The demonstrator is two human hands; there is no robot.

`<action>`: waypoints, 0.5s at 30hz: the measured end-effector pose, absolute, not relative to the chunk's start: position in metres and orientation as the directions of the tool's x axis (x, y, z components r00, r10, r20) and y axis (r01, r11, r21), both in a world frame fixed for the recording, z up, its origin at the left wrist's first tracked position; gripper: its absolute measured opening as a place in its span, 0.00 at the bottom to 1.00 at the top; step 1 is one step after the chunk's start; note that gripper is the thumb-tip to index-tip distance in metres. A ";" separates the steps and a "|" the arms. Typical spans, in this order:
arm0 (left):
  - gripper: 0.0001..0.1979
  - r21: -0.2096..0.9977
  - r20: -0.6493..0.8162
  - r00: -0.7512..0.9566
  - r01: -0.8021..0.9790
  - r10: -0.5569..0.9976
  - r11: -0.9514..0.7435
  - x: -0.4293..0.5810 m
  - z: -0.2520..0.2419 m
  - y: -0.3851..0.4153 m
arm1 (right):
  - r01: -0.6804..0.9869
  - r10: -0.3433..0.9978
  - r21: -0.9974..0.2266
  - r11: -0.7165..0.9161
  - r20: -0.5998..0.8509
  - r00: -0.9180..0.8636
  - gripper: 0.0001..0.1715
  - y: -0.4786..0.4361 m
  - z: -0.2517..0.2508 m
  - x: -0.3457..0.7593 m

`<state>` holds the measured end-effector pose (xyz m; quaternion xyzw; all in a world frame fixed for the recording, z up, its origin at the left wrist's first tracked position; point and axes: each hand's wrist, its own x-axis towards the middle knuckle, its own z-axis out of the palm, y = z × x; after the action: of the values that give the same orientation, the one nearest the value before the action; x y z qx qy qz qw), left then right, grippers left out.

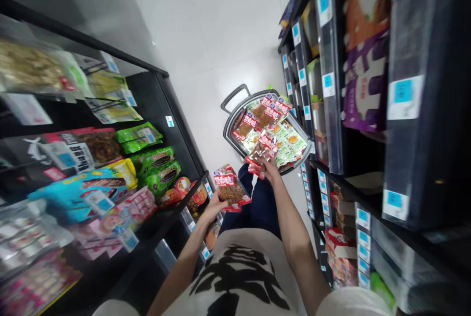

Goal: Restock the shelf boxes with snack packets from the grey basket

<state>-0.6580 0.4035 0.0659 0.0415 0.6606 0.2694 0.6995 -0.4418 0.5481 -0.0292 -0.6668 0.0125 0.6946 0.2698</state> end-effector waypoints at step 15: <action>0.49 0.775 -0.522 0.130 -0.341 0.843 0.533 -0.627 0.264 0.520 | -0.217 0.629 -0.610 -0.762 -0.776 -0.030 0.33 0.498 0.330 -0.344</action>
<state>-0.6273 0.5198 0.2638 0.2456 0.5113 0.4163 0.7106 -0.3441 0.4983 0.3298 -0.6272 -0.1643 0.6984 0.3031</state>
